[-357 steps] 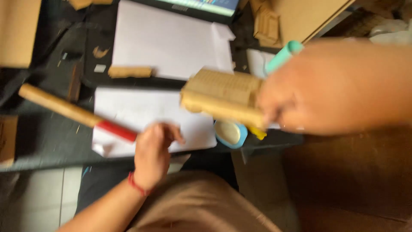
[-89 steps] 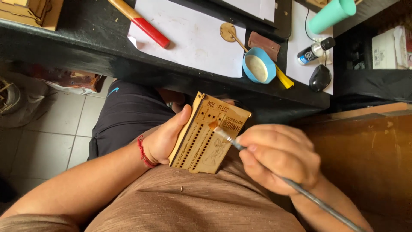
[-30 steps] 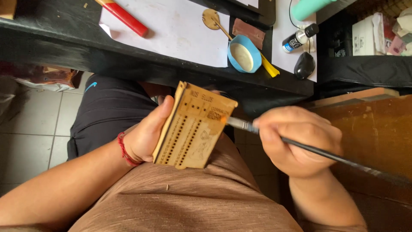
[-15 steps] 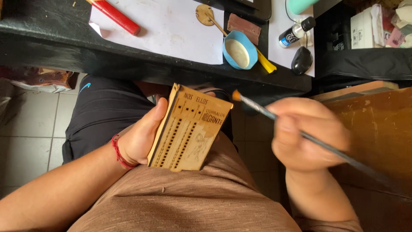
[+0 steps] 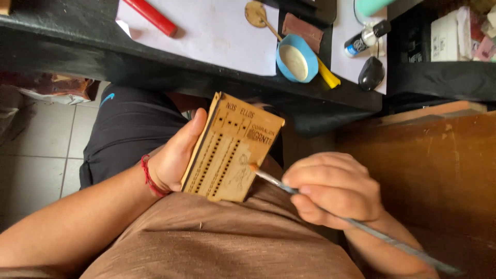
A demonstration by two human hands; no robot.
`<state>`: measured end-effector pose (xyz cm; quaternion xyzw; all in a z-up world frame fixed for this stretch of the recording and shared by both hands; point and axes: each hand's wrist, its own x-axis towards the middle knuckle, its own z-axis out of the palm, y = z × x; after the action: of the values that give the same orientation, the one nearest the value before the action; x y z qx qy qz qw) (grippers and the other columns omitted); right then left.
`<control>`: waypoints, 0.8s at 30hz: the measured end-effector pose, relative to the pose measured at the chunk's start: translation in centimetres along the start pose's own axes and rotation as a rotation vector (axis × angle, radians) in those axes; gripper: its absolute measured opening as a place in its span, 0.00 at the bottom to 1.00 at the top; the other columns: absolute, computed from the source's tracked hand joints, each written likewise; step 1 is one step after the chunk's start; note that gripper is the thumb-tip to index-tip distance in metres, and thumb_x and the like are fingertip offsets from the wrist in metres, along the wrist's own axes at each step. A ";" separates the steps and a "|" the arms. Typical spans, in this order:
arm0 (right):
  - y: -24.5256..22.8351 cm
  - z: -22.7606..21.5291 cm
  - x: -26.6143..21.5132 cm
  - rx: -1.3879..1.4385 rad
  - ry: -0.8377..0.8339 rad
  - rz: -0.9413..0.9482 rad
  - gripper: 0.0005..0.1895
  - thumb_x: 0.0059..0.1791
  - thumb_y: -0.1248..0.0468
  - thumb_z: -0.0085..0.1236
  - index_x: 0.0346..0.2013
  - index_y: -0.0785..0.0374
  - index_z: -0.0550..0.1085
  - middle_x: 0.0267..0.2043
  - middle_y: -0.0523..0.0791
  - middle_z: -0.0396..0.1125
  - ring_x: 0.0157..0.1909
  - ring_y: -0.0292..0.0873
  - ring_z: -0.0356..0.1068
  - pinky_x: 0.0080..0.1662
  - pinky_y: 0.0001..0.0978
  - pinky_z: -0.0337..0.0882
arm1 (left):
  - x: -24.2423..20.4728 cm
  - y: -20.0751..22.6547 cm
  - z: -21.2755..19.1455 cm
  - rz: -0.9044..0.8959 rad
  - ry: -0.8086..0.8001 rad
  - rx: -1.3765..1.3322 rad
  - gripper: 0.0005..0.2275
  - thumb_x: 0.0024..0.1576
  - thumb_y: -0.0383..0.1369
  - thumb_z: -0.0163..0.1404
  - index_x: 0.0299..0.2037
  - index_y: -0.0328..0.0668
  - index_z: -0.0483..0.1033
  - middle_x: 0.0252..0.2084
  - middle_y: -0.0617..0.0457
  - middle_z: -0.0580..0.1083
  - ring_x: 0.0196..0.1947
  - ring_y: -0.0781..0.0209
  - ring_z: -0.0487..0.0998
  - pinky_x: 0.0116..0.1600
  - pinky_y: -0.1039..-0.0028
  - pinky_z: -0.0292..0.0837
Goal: The person paints a small, rectangular wooden object with a light-colored liquid using a paintbrush. They repeatedly dip the brush into a small blue bowl on the table to reload the liquid and apply it to various sides and edges of the wooden piece.
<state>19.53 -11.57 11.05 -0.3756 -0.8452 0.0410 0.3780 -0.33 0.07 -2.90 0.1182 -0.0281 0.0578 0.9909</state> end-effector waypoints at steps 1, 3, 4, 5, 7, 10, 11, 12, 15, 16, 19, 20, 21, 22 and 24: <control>-0.1 0.0 -0.1 0.092 0.046 0.057 0.09 0.48 0.68 0.51 0.25 0.66 0.63 0.28 0.54 0.71 0.23 0.50 0.74 0.30 0.39 0.81 | 0.0 0.0 0.1 0.004 -0.018 0.007 0.42 0.53 0.63 0.37 0.69 0.35 0.57 0.62 0.34 0.67 0.57 0.40 0.72 0.59 0.49 0.68; 0.9 -0.3 -0.5 -0.067 0.117 0.053 0.08 0.50 0.68 0.49 0.29 0.67 0.61 0.28 0.58 0.70 0.26 0.52 0.74 0.31 0.40 0.80 | 0.3 0.5 0.5 0.023 -0.063 0.006 0.42 0.53 0.62 0.39 0.71 0.36 0.54 0.63 0.34 0.65 0.59 0.41 0.70 0.61 0.50 0.66; 1.1 -0.4 -0.8 -0.228 0.187 0.056 0.08 0.52 0.68 0.47 0.32 0.67 0.59 0.29 0.61 0.69 0.28 0.55 0.74 0.32 0.42 0.79 | 0.4 0.6 0.8 0.036 -0.107 0.002 0.42 0.54 0.60 0.40 0.72 0.38 0.51 0.65 0.33 0.63 0.61 0.42 0.68 0.63 0.51 0.65; 1.0 -0.3 -1.0 -0.229 0.189 0.056 0.08 0.52 0.68 0.47 0.32 0.67 0.59 0.29 0.61 0.69 0.28 0.55 0.74 0.32 0.42 0.79 | 0.3 0.3 0.6 0.035 -0.107 0.002 0.42 0.54 0.60 0.40 0.72 0.38 0.51 0.65 0.33 0.63 0.61 0.42 0.68 0.63 0.51 0.65; 1.1 0.0 -1.1 -0.319 0.175 -0.028 0.09 0.54 0.68 0.46 0.36 0.67 0.57 0.32 0.62 0.68 0.30 0.57 0.75 0.32 0.45 0.80 | 0.1 0.2 0.3 0.004 -0.057 -0.054 0.42 0.53 0.62 0.40 0.70 0.33 0.55 0.64 0.31 0.64 0.60 0.39 0.70 0.61 0.49 0.66; 1.0 0.0 -2.0 -0.359 0.151 -0.070 0.07 0.54 0.70 0.48 0.40 0.71 0.61 0.39 0.62 0.67 0.36 0.59 0.75 0.38 0.48 0.83 | 0.2 0.4 0.1 0.016 -0.064 -0.010 0.41 0.54 0.61 0.40 0.70 0.34 0.55 0.64 0.31 0.65 0.60 0.38 0.70 0.60 0.48 0.68; 1.0 0.1 -2.2 -0.357 0.149 -0.067 0.07 0.54 0.70 0.48 0.40 0.71 0.61 0.39 0.62 0.67 0.36 0.59 0.75 0.38 0.48 0.83 | 0.1 0.4 0.3 0.015 -0.062 -0.014 0.41 0.54 0.61 0.40 0.70 0.34 0.55 0.64 0.31 0.65 0.60 0.38 0.70 0.60 0.48 0.68; 0.9 0.2 -2.4 -0.379 0.113 -0.059 0.08 0.54 0.70 0.49 0.42 0.70 0.61 0.39 0.62 0.68 0.37 0.59 0.75 0.39 0.48 0.82 | 0.1 0.4 0.5 -0.002 -0.054 0.025 0.42 0.53 0.62 0.40 0.69 0.33 0.56 0.64 0.32 0.65 0.59 0.39 0.71 0.58 0.49 0.70; 0.5 -0.3 -2.3 -0.403 0.048 -0.077 0.08 0.53 0.70 0.50 0.41 0.70 0.61 0.39 0.61 0.69 0.37 0.58 0.75 0.39 0.45 0.82 | 0.3 0.6 1.5 0.015 -0.096 0.062 0.41 0.53 0.61 0.40 0.72 0.41 0.50 0.65 0.35 0.64 0.60 0.43 0.69 0.59 0.51 0.68; 0.4 -0.6 -2.2 -0.401 0.016 -0.102 0.08 0.52 0.70 0.50 0.38 0.72 0.62 0.38 0.60 0.68 0.36 0.56 0.75 0.38 0.43 0.82 | 0.3 0.6 1.8 0.050 -0.145 0.055 0.41 0.55 0.59 0.41 0.75 0.48 0.43 0.67 0.37 0.61 0.63 0.44 0.67 0.63 0.52 0.65; 0.4 -1.0 -2.0 -0.334 0.208 -0.109 0.09 0.53 0.71 0.47 0.40 0.70 0.56 0.37 0.62 0.64 0.33 0.57 0.73 0.37 0.47 0.82 | 0.1 0.5 1.1 0.012 -0.096 -0.020 0.42 0.53 0.60 0.42 0.74 0.45 0.48 0.65 0.33 0.63 0.61 0.40 0.69 0.60 0.49 0.67; -0.5 -1.2 -1.8 -0.331 0.204 -0.108 0.09 0.53 0.71 0.47 0.40 0.70 0.56 0.37 0.62 0.64 0.33 0.57 0.73 0.37 0.47 0.82 | 0.1 0.3 0.9 0.015 -0.095 -0.024 0.42 0.53 0.60 0.42 0.74 0.45 0.48 0.65 0.33 0.63 0.61 0.40 0.69 0.60 0.49 0.67; -1.3 -1.4 -1.4 -0.238 0.110 0.061 0.07 0.51 0.68 0.49 0.37 0.67 0.61 0.37 0.57 0.68 0.35 0.55 0.75 0.41 0.46 0.82 | 0.1 0.4 0.7 -0.003 -0.084 -0.018 0.42 0.53 0.61 0.41 0.73 0.41 0.50 0.66 0.34 0.63 0.61 0.41 0.69 0.61 0.49 0.67; -2.0 -1.6 -1.1 -0.143 0.016 0.229 0.06 0.49 0.65 0.51 0.33 0.64 0.66 0.37 0.52 0.72 0.37 0.53 0.77 0.44 0.44 0.82 | 0.1 0.5 0.5 -0.020 -0.073 -0.012 0.42 0.52 0.62 0.40 0.71 0.38 0.52 0.66 0.35 0.63 0.61 0.41 0.69 0.61 0.49 0.66; 0.4 -0.8 -0.5 -0.180 0.102 0.116 0.06 0.50 0.68 0.49 0.33 0.65 0.61 0.33 0.57 0.70 0.33 0.55 0.75 0.39 0.46 0.80 | 0.2 0.9 0.8 -0.002 -0.061 0.026 0.42 0.52 0.62 0.40 0.71 0.37 0.54 0.65 0.34 0.64 0.60 0.41 0.70 0.60 0.49 0.68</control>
<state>20.51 -11.80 11.13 -0.4580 -0.8021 -0.0324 0.3820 -0.28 0.76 -1.95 0.1330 -0.0574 0.0533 0.9880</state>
